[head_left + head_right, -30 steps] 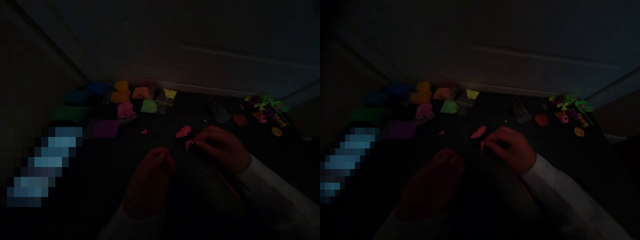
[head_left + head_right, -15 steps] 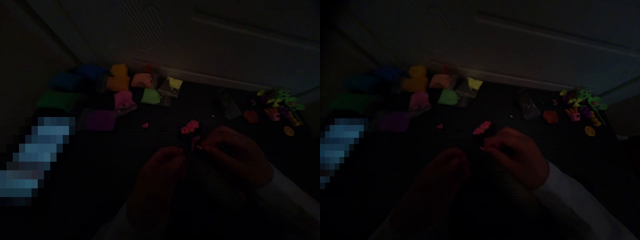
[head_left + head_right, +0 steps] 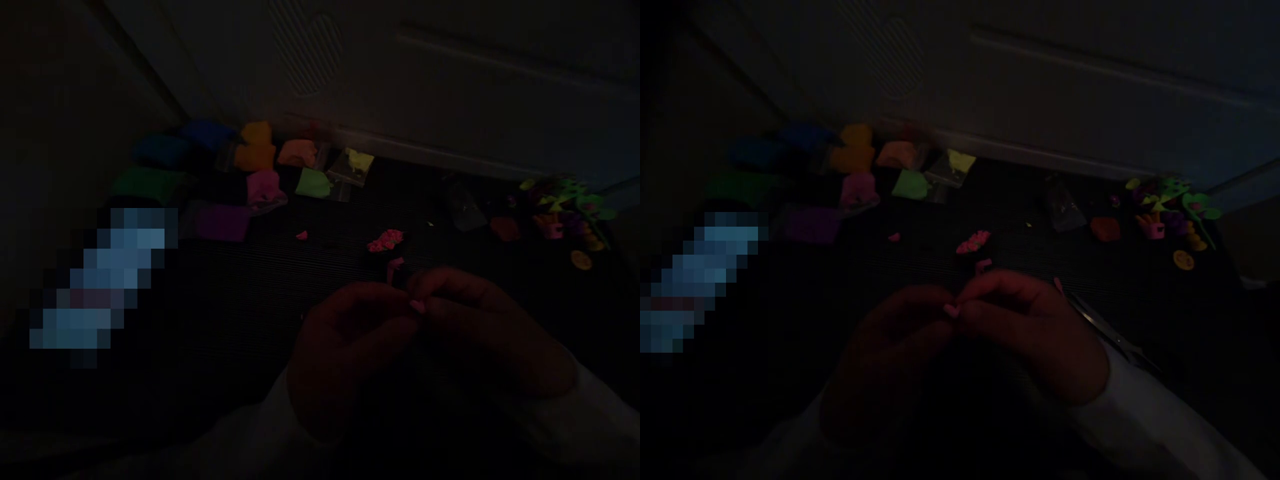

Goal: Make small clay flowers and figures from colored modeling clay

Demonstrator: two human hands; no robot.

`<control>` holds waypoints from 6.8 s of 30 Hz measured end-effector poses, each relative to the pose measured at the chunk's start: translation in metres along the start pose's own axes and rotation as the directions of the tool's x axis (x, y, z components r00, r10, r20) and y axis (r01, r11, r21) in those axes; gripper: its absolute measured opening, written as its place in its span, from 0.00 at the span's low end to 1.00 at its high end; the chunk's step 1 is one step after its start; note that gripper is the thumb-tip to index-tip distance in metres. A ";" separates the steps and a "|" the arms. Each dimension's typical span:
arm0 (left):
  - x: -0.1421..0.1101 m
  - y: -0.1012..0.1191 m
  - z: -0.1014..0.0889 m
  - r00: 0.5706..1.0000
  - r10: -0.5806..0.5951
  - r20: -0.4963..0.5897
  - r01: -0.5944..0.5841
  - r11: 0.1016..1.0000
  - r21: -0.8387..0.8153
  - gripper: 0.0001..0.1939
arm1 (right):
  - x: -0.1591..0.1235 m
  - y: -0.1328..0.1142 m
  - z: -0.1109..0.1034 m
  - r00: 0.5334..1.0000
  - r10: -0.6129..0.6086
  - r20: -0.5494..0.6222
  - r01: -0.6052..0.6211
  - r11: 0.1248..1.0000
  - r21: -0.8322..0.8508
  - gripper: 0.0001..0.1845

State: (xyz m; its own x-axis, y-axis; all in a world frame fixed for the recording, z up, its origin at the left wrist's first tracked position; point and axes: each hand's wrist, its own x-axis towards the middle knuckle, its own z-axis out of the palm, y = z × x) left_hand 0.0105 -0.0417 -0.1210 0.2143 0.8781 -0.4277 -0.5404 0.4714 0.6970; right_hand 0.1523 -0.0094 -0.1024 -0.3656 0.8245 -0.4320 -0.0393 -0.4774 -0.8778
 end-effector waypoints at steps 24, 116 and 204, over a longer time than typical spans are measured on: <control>0.001 -0.002 -0.001 0.994 -0.047 -0.096 0.051 0.998 0.043 0.05 | -0.013 0.005 -0.008 0.659 -0.662 0.356 0.588 0.160 -0.793 0.13; 0.008 -0.003 -0.010 0.949 -0.282 0.139 0.299 0.947 -0.119 0.10 | -0.010 0.006 -0.010 0.728 -0.613 0.308 0.638 0.439 -0.633 0.10; 0.008 -0.003 -0.007 0.968 -0.212 0.131 0.224 0.971 -0.083 0.08 | -0.007 0.006 -0.005 0.597 -0.726 0.340 0.686 0.242 -0.686 0.11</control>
State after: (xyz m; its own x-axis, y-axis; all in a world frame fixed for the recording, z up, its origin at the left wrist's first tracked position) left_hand 0.0079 -0.0368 -0.1299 0.4287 0.7612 -0.4866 -0.5442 0.6475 0.5335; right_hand 0.1597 -0.0170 -0.1059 -0.5064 0.7357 0.4497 0.3782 0.6582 -0.6509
